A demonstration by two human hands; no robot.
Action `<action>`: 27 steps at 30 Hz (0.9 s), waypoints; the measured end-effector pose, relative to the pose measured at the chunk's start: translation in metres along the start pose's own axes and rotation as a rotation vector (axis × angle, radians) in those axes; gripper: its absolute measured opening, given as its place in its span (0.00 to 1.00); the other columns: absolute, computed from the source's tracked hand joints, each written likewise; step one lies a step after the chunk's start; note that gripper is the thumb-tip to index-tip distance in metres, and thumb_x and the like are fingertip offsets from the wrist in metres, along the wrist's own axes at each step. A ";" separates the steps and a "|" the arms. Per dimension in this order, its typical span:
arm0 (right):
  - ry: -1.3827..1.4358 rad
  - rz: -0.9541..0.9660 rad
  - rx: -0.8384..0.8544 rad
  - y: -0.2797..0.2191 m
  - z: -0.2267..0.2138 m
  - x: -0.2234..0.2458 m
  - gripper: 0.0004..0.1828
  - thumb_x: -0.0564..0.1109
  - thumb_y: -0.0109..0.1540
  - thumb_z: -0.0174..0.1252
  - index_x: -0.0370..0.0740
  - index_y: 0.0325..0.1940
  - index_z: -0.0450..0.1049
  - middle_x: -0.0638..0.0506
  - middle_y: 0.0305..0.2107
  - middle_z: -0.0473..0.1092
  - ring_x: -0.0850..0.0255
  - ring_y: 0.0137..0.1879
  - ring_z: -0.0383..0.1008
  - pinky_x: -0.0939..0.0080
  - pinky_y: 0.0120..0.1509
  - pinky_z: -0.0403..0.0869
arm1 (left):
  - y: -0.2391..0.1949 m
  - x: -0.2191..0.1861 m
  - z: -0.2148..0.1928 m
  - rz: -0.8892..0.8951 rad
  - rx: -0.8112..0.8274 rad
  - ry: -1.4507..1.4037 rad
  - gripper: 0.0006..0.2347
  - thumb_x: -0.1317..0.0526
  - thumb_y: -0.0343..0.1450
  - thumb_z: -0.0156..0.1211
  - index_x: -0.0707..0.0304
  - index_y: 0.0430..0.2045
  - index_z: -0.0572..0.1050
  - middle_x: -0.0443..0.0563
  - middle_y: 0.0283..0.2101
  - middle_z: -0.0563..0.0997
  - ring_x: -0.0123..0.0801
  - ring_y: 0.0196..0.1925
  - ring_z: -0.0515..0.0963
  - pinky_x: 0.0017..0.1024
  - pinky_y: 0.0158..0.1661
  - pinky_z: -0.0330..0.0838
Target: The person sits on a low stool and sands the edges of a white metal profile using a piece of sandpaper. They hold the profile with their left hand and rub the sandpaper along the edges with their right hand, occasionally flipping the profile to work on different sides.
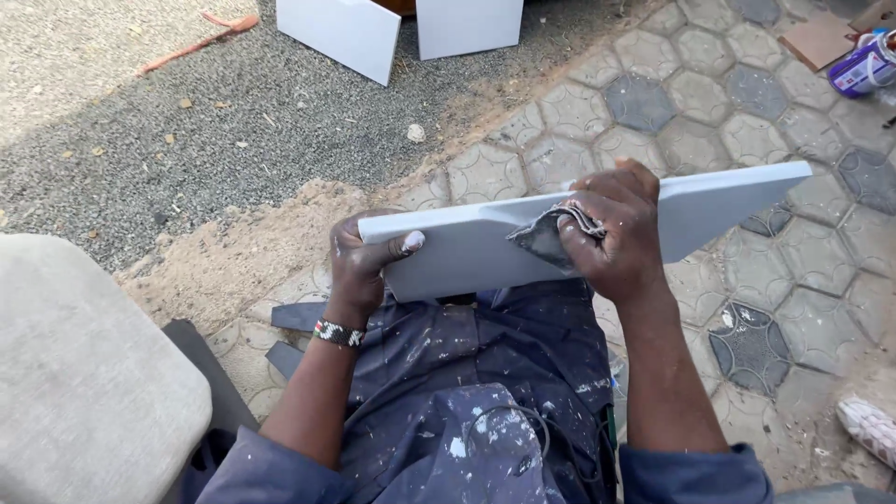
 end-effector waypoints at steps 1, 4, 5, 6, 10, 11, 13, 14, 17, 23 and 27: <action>0.002 -0.003 -0.005 0.001 0.001 -0.001 0.07 0.50 0.69 0.74 0.49 0.39 0.86 0.53 0.44 0.82 0.51 0.63 0.84 0.43 0.93 0.60 | -0.002 -0.002 0.000 0.006 0.001 0.002 0.18 0.68 0.55 0.92 0.71 0.35 0.88 0.63 0.28 0.90 0.47 0.33 0.94 0.40 0.37 0.90; 0.055 0.041 -0.008 0.000 0.004 -0.005 0.07 0.51 0.67 0.73 0.51 0.37 0.85 0.55 0.39 0.81 0.53 0.58 0.84 0.46 0.91 0.60 | -0.012 -0.014 0.003 0.035 -0.021 -0.072 0.14 0.63 0.64 0.88 0.67 0.36 0.87 0.58 0.28 0.89 0.42 0.35 0.95 0.36 0.37 0.90; 0.072 0.039 -0.013 0.003 0.005 -0.004 0.07 0.49 0.67 0.72 0.49 0.37 0.85 0.53 0.39 0.82 0.52 0.57 0.84 0.45 0.90 0.61 | -0.014 -0.026 0.008 0.088 -0.007 -0.012 0.13 0.60 0.68 0.85 0.66 0.40 0.88 0.61 0.37 0.91 0.42 0.41 0.95 0.38 0.43 0.90; 0.089 0.038 -0.018 0.005 0.005 -0.002 0.06 0.48 0.67 0.71 0.46 0.37 0.85 0.50 0.39 0.82 0.50 0.57 0.84 0.44 0.90 0.62 | -0.017 -0.038 0.014 0.142 0.007 0.048 0.13 0.58 0.72 0.82 0.66 0.44 0.89 0.64 0.46 0.93 0.43 0.47 0.96 0.41 0.48 0.91; 0.089 0.029 0.000 0.011 0.009 0.007 0.06 0.48 0.68 0.70 0.46 0.38 0.85 0.50 0.40 0.82 0.50 0.55 0.84 0.44 0.89 0.62 | -0.049 -0.103 0.043 0.378 0.034 0.377 0.13 0.56 0.81 0.70 0.64 0.55 0.87 0.64 0.58 0.91 0.53 0.67 0.85 0.56 0.74 0.70; 0.088 0.026 -0.004 0.012 0.008 0.009 0.07 0.47 0.69 0.70 0.45 0.38 0.85 0.49 0.40 0.82 0.49 0.55 0.83 0.43 0.89 0.62 | -0.058 -0.117 0.054 0.484 0.043 0.588 0.12 0.63 0.84 0.62 0.64 0.61 0.86 0.67 0.63 0.89 0.61 0.70 0.83 0.61 0.75 0.67; 0.087 0.024 -0.005 0.013 0.010 0.010 0.08 0.47 0.70 0.70 0.44 0.38 0.84 0.48 0.40 0.81 0.47 0.54 0.82 0.41 0.89 0.61 | -0.074 -0.134 0.074 0.586 0.050 0.800 0.15 0.69 0.86 0.55 0.64 0.66 0.85 0.69 0.68 0.86 0.69 0.73 0.80 0.66 0.77 0.65; 0.076 0.015 -0.009 0.014 0.011 0.010 0.08 0.47 0.70 0.70 0.42 0.39 0.84 0.46 0.41 0.82 0.46 0.55 0.82 0.41 0.88 0.62 | -0.082 -0.136 0.093 0.626 0.116 1.053 0.17 0.71 0.83 0.58 0.62 0.66 0.86 0.64 0.73 0.84 0.66 0.76 0.78 0.66 0.80 0.55; 0.088 0.028 -0.007 0.017 0.014 0.003 0.09 0.47 0.70 0.70 0.41 0.39 0.84 0.44 0.41 0.81 0.45 0.55 0.82 0.41 0.88 0.62 | -0.093 -0.122 0.125 0.691 0.245 1.370 0.23 0.69 0.79 0.61 0.61 0.72 0.83 0.62 0.78 0.81 0.62 0.80 0.77 0.66 0.82 0.48; 0.106 0.122 0.021 0.004 0.025 -0.029 0.12 0.50 0.67 0.70 0.39 0.37 0.81 0.42 0.39 0.79 0.42 0.57 0.81 0.39 0.88 0.61 | -0.058 -0.106 0.167 0.760 0.473 1.455 0.21 0.60 0.79 0.62 0.52 0.69 0.85 0.58 0.65 0.88 0.62 0.60 0.88 0.62 0.65 0.74; 0.124 0.135 0.042 0.001 0.029 -0.036 0.13 0.50 0.68 0.72 0.38 0.39 0.82 0.41 0.41 0.80 0.41 0.58 0.81 0.39 0.89 0.61 | -0.024 -0.081 0.177 0.554 0.608 1.422 0.16 0.55 0.77 0.70 0.48 0.60 0.88 0.60 0.41 0.93 0.69 0.42 0.93 0.66 0.40 0.87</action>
Point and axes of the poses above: each hand's wrist, its own y-axis towards the middle knuckle, its own z-axis out of the palm, x = y × z, the point moved 8 cm from there along y, towards the middle knuckle
